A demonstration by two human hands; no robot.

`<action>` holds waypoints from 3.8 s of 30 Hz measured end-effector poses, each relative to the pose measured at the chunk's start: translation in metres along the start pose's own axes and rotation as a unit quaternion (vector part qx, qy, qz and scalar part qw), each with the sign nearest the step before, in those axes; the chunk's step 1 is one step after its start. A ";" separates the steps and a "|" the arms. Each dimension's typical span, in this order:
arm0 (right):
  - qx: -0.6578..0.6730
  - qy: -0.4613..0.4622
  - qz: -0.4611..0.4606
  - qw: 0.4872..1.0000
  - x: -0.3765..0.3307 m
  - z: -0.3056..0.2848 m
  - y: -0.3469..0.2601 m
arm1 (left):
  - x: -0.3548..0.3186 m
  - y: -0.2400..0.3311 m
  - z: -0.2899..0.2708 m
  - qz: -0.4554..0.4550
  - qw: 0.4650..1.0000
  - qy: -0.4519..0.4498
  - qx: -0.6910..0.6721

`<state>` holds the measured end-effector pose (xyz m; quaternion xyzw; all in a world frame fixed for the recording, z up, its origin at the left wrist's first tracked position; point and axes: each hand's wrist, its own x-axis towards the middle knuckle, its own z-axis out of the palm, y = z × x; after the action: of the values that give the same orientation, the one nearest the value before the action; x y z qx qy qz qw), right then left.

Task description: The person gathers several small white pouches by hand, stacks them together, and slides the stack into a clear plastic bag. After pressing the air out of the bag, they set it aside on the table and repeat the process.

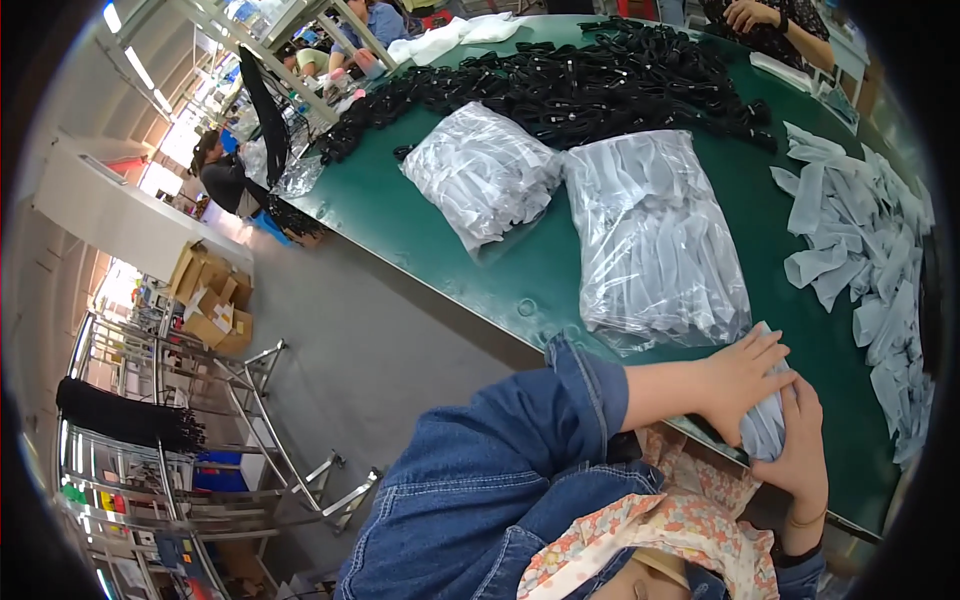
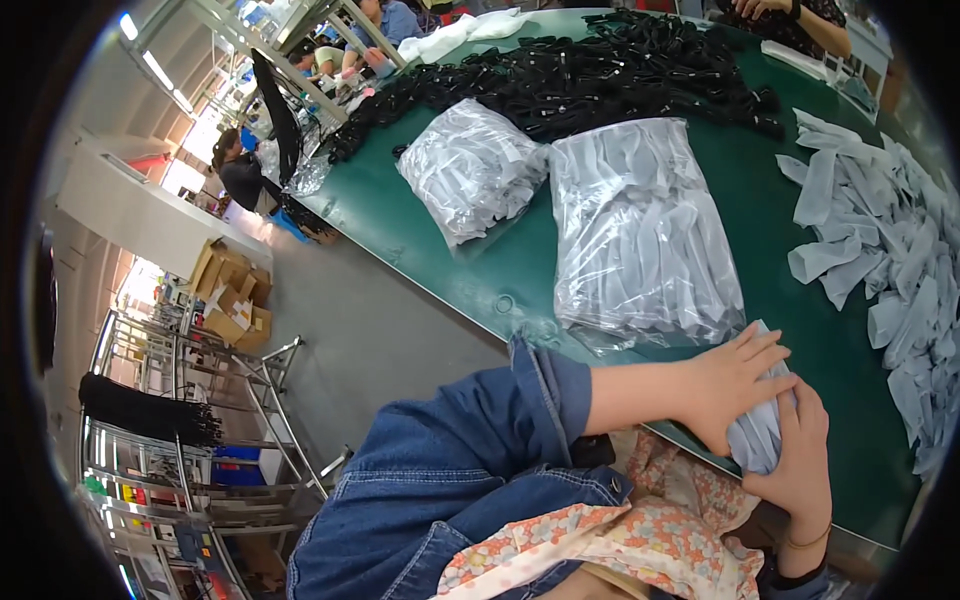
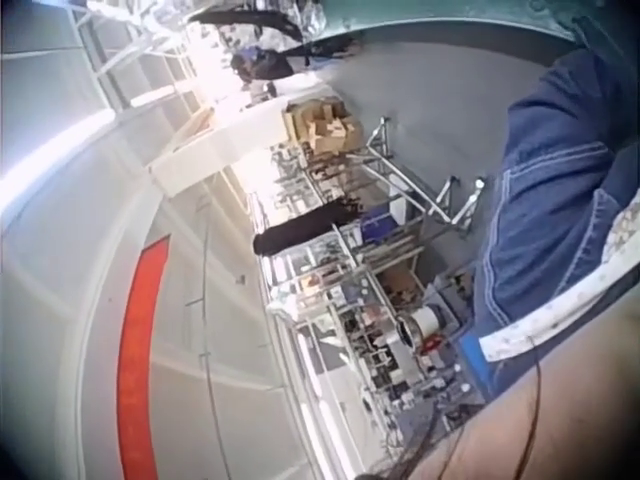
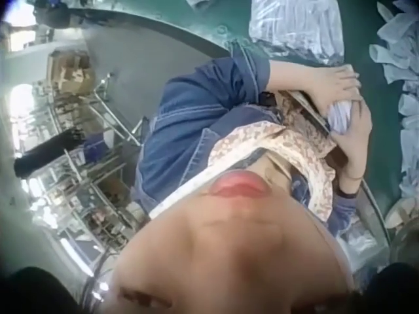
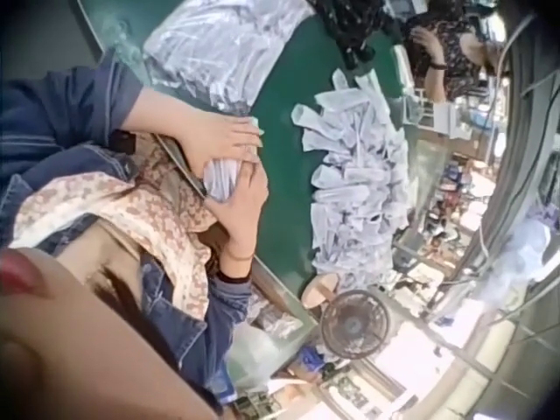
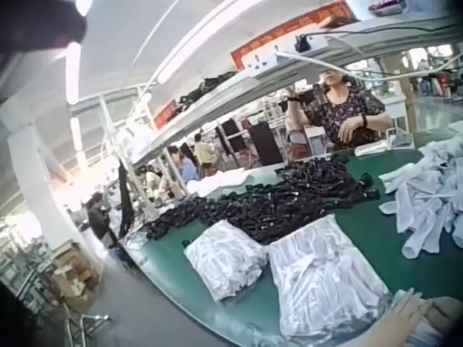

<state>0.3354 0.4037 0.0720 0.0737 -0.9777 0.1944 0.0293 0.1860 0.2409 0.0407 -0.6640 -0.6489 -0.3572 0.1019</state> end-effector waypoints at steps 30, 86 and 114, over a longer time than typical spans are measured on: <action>0.025 0.072 -0.169 0.983 0.084 0.029 -0.061 | -0.072 -0.017 -0.113 -0.231 0.906 0.184 0.304; -0.159 0.128 -0.161 0.966 0.066 -0.009 0.073 | -0.128 0.004 -0.106 -0.086 0.969 0.139 0.185; 0.018 0.136 0.258 0.956 0.006 0.025 -0.006 | 0.027 0.027 0.012 -0.386 0.902 -0.193 -0.009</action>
<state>0.3301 0.3882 0.0515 -0.2080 -0.9466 0.2209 0.1092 0.2124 0.2661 0.0574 -0.4180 -0.8583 -0.2389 -0.1774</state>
